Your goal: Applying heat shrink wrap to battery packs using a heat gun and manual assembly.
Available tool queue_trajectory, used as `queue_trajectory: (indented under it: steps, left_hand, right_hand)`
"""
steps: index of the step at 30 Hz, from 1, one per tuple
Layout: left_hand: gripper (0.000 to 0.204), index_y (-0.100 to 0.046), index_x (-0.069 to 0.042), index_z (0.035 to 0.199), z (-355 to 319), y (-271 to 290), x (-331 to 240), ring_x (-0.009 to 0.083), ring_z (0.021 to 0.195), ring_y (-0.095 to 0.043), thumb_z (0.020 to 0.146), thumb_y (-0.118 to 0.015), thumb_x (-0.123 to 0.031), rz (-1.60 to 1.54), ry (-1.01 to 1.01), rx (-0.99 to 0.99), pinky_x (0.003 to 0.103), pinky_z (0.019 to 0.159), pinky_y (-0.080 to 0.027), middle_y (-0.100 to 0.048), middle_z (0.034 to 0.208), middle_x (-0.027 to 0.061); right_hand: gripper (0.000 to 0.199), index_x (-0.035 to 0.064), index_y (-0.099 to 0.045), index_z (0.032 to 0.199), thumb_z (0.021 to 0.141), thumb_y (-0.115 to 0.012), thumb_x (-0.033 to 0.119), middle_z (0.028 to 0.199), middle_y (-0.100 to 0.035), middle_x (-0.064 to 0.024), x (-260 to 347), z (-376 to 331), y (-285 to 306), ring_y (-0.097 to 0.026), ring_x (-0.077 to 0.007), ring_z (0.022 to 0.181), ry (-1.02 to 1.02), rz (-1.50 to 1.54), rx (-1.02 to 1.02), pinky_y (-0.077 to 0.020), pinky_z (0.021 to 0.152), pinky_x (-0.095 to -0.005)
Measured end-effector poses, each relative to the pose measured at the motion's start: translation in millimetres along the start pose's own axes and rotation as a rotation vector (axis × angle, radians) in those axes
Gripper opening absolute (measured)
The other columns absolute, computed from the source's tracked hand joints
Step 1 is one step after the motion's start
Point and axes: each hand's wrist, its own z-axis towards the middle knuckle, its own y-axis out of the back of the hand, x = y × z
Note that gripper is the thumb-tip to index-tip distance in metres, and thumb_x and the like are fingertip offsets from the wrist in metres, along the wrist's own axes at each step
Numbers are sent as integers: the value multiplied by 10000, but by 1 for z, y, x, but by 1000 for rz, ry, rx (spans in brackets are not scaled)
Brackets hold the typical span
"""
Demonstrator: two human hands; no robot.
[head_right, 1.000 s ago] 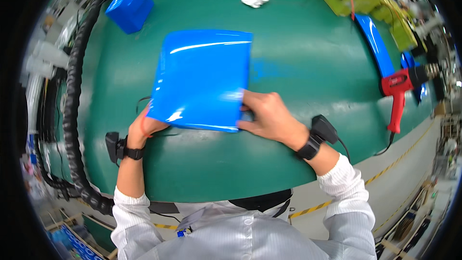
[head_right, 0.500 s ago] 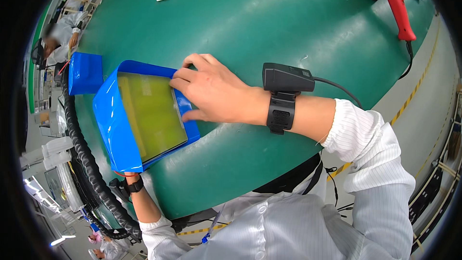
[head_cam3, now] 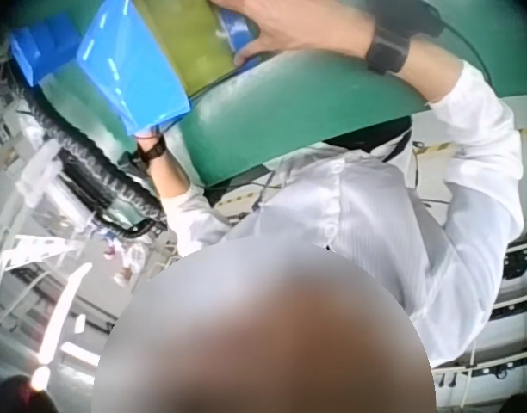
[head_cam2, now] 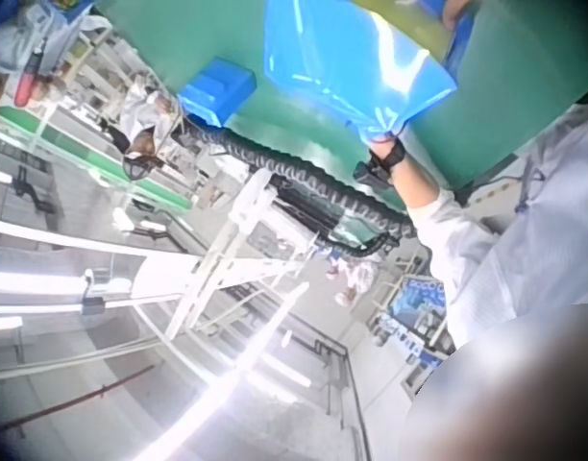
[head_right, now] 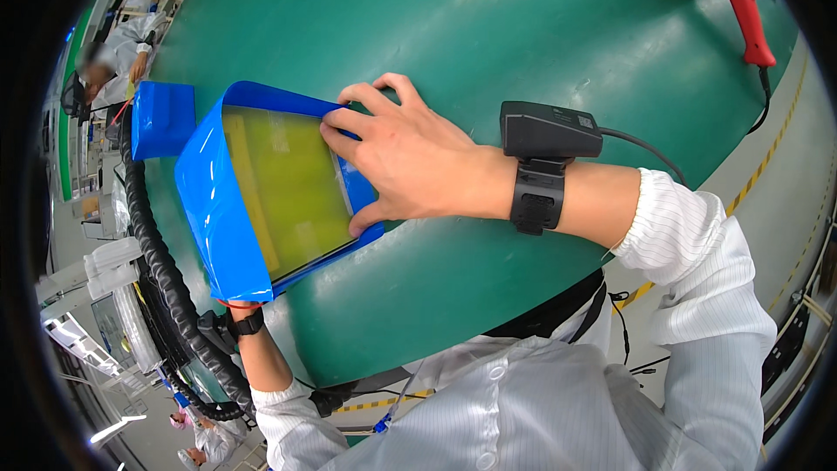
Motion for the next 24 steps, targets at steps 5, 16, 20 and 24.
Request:
queue_trajectory:
  steps: [5, 16, 20, 24]
  left_hand:
    - [479, -590, -44, 1290, 2, 1, 2, 384, 1100, -615, 888, -716, -271, 2, 11, 5, 445, 931, -494, -658, 1229, 180]
    - [540, -564, -46, 1336, 32, -9, -23, 402, 1124, -605, 890, -716, -309, 35, -29, 46, 453, 939, -486, -647, 1265, 188]
    - [563, -555, -46, 1353, 41, -16, -38, 408, 1133, -601, 890, -716, -323, 49, -33, 59, 456, 941, -483, -643, 1279, 191]
    - [585, -545, -47, 1369, 42, -12, -45, 415, 1142, -597, 891, -716, -337, 73, -21, 55, 459, 944, -480, -640, 1292, 194]
  right_hand:
    - [885, -54, -613, 1259, 677, -823, 579, 1279, -584, -101, -2, 0, 1, -452, -295, 1281, 58, -76, -44, -320, 1119, -524]
    - [952, -61, -556, 1336, 685, -811, 585, 1346, -520, -128, 0, -1, 0, -411, -325, 1326, 46, -79, 5, -249, 1174, -607]
    - [959, -65, -556, 1337, 707, -778, 622, 1347, -524, -130, -2, -5, -3, -412, -316, 1323, 48, -109, 3, -243, 1171, -618]
    - [965, -62, -555, 1336, 707, -770, 637, 1349, -513, -132, -2, -4, -2, -411, -326, 1313, 52, -118, -3, -242, 1167, -618]
